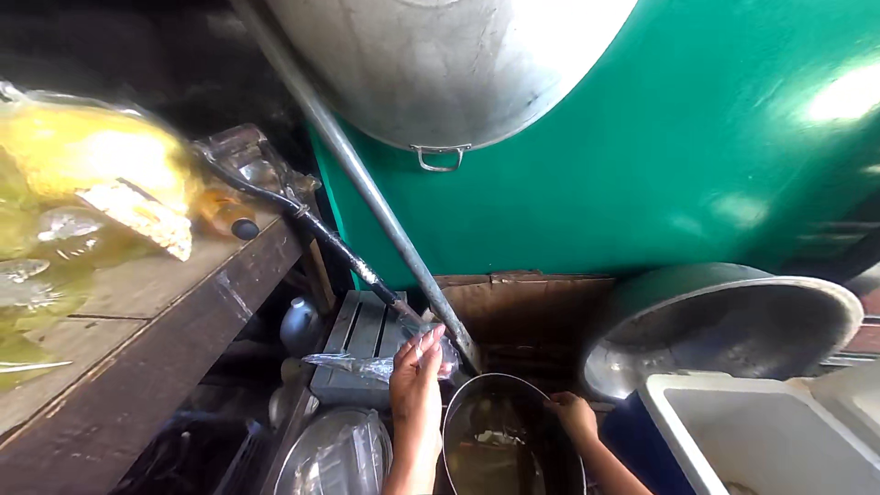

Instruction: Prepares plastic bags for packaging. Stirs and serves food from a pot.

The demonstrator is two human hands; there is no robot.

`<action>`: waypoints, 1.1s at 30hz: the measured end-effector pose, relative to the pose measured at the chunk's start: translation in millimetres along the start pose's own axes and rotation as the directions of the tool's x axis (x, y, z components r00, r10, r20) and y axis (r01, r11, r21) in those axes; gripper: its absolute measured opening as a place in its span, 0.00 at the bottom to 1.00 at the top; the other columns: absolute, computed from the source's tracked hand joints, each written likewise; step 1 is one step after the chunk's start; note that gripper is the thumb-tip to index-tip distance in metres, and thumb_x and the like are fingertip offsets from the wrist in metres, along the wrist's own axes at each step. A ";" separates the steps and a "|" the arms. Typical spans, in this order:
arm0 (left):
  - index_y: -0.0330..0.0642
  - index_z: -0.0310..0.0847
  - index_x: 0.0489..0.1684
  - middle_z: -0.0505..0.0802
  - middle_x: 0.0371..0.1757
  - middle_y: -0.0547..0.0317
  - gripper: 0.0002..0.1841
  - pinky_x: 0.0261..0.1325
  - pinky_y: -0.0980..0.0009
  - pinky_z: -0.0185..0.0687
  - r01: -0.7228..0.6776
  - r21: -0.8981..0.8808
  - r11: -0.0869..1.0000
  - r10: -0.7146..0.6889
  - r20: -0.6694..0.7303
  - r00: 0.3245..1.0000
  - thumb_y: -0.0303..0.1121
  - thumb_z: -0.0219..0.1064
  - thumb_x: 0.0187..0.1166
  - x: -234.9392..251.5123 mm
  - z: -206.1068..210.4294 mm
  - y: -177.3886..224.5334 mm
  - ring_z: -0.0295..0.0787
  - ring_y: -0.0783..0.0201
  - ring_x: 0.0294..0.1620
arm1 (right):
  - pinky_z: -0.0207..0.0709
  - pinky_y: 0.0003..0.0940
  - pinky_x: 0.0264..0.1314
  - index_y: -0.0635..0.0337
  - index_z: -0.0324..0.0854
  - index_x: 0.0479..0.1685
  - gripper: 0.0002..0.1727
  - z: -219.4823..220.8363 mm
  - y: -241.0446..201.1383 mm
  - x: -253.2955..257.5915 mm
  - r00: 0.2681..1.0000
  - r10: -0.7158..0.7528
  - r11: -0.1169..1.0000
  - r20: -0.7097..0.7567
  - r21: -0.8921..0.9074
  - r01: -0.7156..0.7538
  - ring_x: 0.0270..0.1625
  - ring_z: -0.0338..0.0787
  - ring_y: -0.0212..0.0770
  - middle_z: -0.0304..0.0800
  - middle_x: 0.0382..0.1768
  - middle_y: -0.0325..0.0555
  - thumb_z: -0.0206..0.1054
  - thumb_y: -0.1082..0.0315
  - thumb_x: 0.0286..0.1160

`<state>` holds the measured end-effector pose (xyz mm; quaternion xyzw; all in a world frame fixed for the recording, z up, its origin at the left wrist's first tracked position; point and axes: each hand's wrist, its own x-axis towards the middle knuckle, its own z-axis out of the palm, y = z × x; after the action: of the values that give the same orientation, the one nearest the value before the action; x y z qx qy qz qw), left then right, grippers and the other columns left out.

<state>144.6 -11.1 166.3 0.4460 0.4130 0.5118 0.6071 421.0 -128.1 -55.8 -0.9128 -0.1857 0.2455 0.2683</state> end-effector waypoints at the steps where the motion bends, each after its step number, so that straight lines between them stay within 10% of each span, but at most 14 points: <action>1: 0.35 0.90 0.55 0.82 0.71 0.44 0.11 0.46 0.72 0.87 -0.015 0.020 1.000 0.016 -0.017 1.000 0.25 0.63 0.82 1.3 -0.3 0.7 0.89 0.63 0.46 | 0.74 0.65 0.72 0.61 0.91 0.56 0.21 7.4 3.7 -7.5 0.998 -0.054 0.999 0.040 0.003 0.053 0.66 0.87 0.64 0.92 0.58 0.63 0.80 0.59 0.68; 6: 0.47 0.94 0.56 0.73 0.84 0.49 0.15 0.37 0.74 0.88 -0.087 0.039 0.995 0.089 -0.041 0.995 0.23 0.72 0.74 1.9 -1.4 2.6 0.90 0.65 0.41 | 0.76 0.63 0.74 0.56 0.82 0.72 0.30 52.6 27.3 -63.5 0.884 -0.189 0.972 0.428 -0.044 0.229 0.67 0.88 0.61 0.90 0.62 0.63 0.71 0.47 0.78; 10: 0.40 0.92 0.57 0.76 0.83 0.47 0.15 0.42 0.71 0.91 -0.059 0.015 0.998 0.060 -0.024 0.998 0.22 0.60 0.83 -0.3 -2.4 -2.3 0.93 0.63 0.41 | 0.78 0.65 0.69 0.57 0.83 0.72 0.27 67.5 16.9 -111.2 0.879 -0.274 0.891 0.389 -0.241 0.384 0.65 0.89 0.65 0.90 0.62 0.64 0.68 0.54 0.76; 16: 0.38 0.89 0.60 0.76 0.83 0.47 0.14 0.44 0.69 0.90 0.017 0.038 0.999 -0.018 0.019 1.000 0.25 0.59 0.86 -4.3 -3.9 -0.6 0.94 0.60 0.45 | 0.85 0.61 0.59 0.61 0.88 0.62 0.21 82.9 8.0 -141.8 0.809 -0.514 0.833 0.285 -0.063 0.550 0.59 0.92 0.64 0.85 0.67 0.67 0.70 0.62 0.73; 21: 0.38 0.90 0.59 0.77 0.82 0.45 0.13 0.45 0.68 0.90 0.052 0.044 0.998 -0.054 0.052 0.997 0.25 0.62 0.84 -2.3 -6.0 -2.6 0.93 0.59 0.46 | 0.79 0.64 0.69 0.56 0.82 0.74 0.29 103.1 10.1 -144.6 0.683 -0.425 0.740 0.594 -0.208 0.640 0.73 0.83 0.67 0.75 0.79 0.63 0.73 0.71 0.68; 29: 0.41 0.90 0.60 0.80 0.80 0.46 0.12 0.45 0.66 0.90 0.094 0.074 0.993 -0.099 0.068 0.993 0.27 0.63 0.85 0.1 -7.9 0.1 0.93 0.58 0.46 | 0.80 0.66 0.65 0.59 0.91 0.58 0.19 102.1 2.9 -131.0 0.935 -0.319 0.945 0.153 -0.016 0.325 0.58 0.94 0.63 0.96 0.51 0.61 0.66 0.55 0.81; 33: 0.41 0.91 0.59 0.80 0.79 0.47 0.12 0.45 0.66 0.90 0.087 0.079 0.993 -0.093 0.081 0.992 0.27 0.64 0.84 -1.7 -4.4 -1.7 0.93 0.59 0.46 | 0.78 0.61 0.71 0.59 0.90 0.61 0.19 100.4 15.0 -128.0 0.901 -0.366 0.925 0.231 -0.012 0.379 0.63 0.91 0.61 0.94 0.57 0.60 0.65 0.58 0.81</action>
<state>140.6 -12.4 163.5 0.4709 0.4256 0.4486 0.6292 265.4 -160.1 -93.7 -0.8340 -0.3927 0.2859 0.2616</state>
